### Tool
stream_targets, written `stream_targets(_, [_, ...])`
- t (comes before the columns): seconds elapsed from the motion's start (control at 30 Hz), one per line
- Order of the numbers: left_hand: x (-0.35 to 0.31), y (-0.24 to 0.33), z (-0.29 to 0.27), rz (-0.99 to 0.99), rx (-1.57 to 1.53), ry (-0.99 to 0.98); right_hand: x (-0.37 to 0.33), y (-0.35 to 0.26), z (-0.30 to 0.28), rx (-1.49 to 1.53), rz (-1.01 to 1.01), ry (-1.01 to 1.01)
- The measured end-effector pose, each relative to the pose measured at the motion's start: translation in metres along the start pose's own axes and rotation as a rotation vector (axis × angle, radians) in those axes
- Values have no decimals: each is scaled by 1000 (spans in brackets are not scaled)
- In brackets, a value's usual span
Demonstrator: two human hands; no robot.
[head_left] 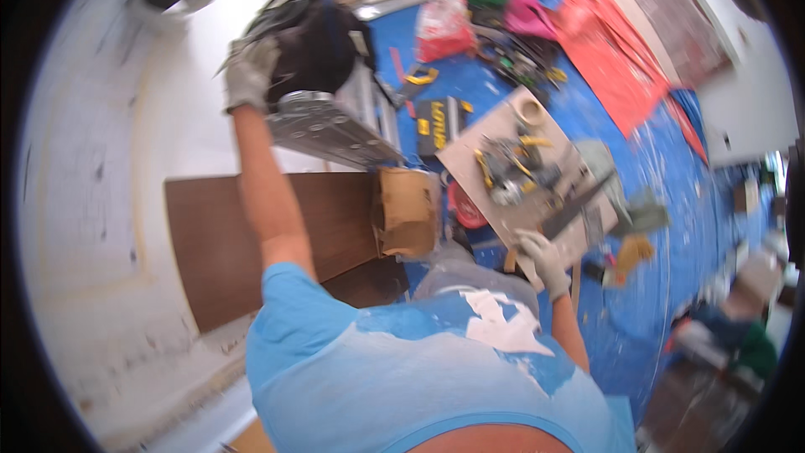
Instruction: The person uses a utility knife to cut plastic wrap off a wooden panel and then lifts a panel from a stack.
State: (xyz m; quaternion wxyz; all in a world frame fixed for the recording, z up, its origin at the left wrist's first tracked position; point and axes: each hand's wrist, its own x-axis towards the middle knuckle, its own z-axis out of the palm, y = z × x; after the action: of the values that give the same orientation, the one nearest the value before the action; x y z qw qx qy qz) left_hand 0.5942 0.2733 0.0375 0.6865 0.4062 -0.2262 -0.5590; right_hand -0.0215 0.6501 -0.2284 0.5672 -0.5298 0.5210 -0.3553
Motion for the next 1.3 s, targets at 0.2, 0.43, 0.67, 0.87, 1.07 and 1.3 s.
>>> stream_targets(0.2, [-125,-160,65,-281,628,-162,-26,66,-23,215,427,404])
stream_targets(0.43, [-241,-496,102,86,1731,-977,2,140,-24,-337,878,646])
stream_targets(0.67, [-292,-601,119,-61,2026,-957,50,148,24,-868,1010,434])
stream_targets(0.87, [-260,-642,94,503,2029,-790,38,121,27,-621,881,693])
stream_targets(1.07, [-252,-582,278,-55,1895,-1355,-22,157,38,-994,844,658])
stream_targets(1.3, [-193,-647,168,298,2006,-1354,-20,174,59,-1000,1031,712])
